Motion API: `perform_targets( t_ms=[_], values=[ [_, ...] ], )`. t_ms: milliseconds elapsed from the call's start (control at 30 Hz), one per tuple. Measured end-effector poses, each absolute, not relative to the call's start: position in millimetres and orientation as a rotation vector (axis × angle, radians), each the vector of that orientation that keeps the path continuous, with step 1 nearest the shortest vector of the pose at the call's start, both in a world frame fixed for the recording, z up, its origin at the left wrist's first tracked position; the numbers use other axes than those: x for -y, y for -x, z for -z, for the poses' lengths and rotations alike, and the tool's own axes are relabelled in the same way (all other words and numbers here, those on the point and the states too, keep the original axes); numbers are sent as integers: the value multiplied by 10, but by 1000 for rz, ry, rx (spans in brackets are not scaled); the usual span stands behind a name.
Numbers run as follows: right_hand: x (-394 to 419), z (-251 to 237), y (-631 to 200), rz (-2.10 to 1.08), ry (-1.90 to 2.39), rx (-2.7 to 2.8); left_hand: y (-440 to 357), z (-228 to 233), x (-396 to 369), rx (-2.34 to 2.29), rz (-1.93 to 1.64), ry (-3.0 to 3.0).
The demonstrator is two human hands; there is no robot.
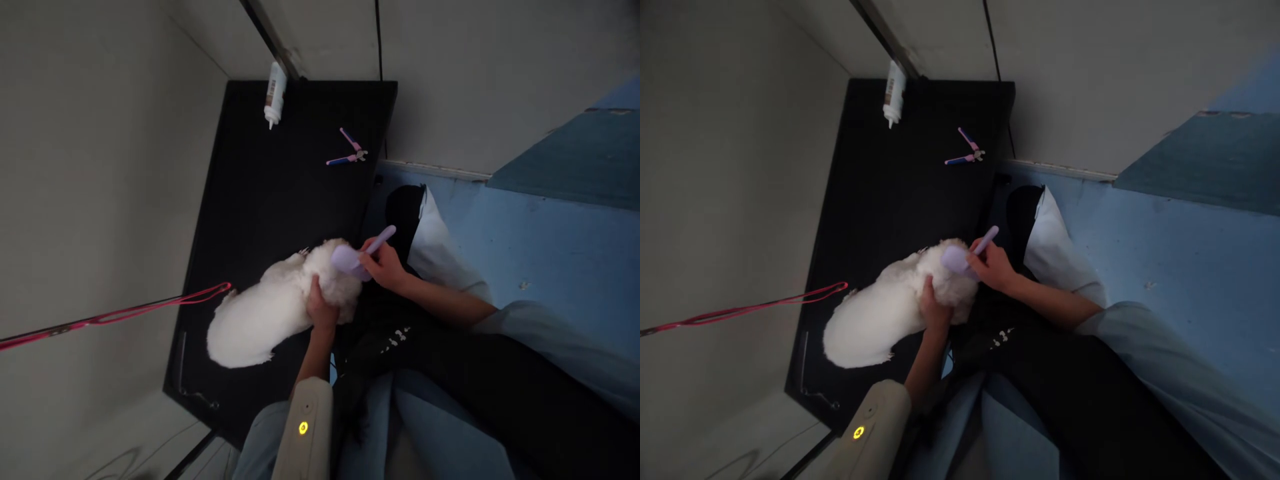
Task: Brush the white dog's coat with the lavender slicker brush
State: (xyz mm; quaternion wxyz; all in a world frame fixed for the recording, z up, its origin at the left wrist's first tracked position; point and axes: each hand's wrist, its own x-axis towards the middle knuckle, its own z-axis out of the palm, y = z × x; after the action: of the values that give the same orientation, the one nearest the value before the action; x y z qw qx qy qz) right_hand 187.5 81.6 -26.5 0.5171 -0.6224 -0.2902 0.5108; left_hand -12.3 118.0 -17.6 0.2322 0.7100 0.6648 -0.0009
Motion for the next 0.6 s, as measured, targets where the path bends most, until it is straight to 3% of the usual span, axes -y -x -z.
perform_targets(
  t_ms=[133, 467, 600],
  values=[
    [-768, 341, -1814, -1403, 1350, 623, 144, 159, -1229, -1817, 61, -1964],
    [-671, 715, -2087, -1058, 1502, 380, 173, 166, -1322, -1795, -8, -2075],
    [-671, 697, -1913, -1309, 1321, 556, 193, 132, -1402, -1805, 75, -2128]
  ],
)
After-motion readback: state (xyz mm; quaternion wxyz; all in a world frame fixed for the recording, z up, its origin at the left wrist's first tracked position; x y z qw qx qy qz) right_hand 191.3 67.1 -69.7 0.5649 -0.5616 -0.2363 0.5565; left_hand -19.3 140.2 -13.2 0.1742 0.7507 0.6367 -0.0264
